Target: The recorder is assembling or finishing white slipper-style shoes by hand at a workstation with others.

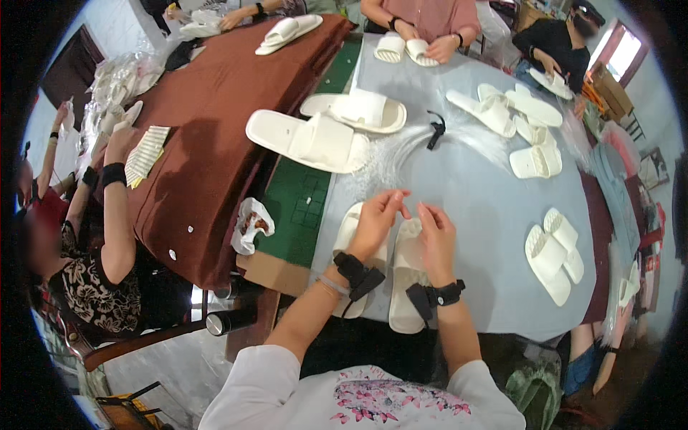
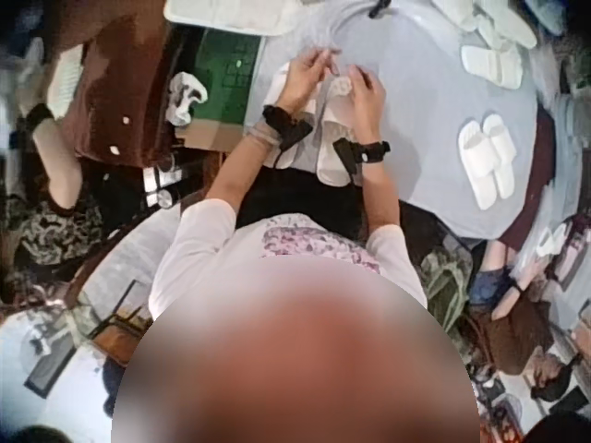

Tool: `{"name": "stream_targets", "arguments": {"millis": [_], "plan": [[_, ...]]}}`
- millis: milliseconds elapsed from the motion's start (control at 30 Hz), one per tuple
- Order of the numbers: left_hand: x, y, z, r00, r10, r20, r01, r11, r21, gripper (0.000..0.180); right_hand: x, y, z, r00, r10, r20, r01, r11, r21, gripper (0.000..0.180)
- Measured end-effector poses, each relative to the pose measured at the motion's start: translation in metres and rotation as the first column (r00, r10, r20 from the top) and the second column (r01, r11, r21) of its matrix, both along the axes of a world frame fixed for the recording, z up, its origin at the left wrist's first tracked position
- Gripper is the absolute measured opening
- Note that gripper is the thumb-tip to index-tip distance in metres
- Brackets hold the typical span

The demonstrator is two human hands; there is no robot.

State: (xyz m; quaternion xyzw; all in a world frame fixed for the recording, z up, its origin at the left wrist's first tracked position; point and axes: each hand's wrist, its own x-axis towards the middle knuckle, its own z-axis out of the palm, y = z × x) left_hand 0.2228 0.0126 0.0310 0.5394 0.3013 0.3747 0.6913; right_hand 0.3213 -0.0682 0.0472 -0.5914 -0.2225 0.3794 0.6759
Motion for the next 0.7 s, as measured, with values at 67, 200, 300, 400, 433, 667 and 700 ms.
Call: {"name": "stream_targets", "arguments": {"millis": [67,200,300,400,433,667,700], "plan": [[-0.001,-0.003,-0.007,1.000,0.002,0.026,-0.005,0.996,0.093,0.024,0.000,-0.004,0.002,0.999,0.007,0.035,-0.006,0.999,-0.036,0.022],[0.001,-0.004,-0.018,0.999,-0.039,-0.025,0.043,0.987,0.154,0.023,0.000,-0.006,-0.008,0.994,-0.040,0.101,0.040,0.999,0.001,0.023],[0.001,-0.008,-0.018,0.997,-0.050,0.050,0.045,0.993,0.105,0.022,-0.007,-0.009,0.007,0.998,0.048,0.031,-0.047,0.998,-0.037,0.022],[0.000,-0.005,-0.017,0.998,-0.052,0.021,0.050,0.995,0.089,0.022,-0.003,-0.010,0.004,0.998,0.062,-0.015,-0.062,0.998,-0.006,0.021],[-0.001,-0.002,-0.020,0.999,-0.028,-0.021,0.030,0.995,0.096,0.023,-0.003,-0.010,0.003,0.998,0.059,-0.017,-0.059,0.998,-0.005,0.021],[0.008,0.005,-0.021,0.991,0.031,0.129,-0.043,0.995,0.093,0.019,0.003,0.002,-0.010,1.000,-0.011,0.021,0.010,0.999,0.052,0.022],[0.007,0.006,-0.020,0.996,0.010,0.089,-0.020,0.994,0.109,0.015,0.003,0.002,-0.012,0.999,-0.016,0.045,0.013,0.997,0.081,0.022]]}}
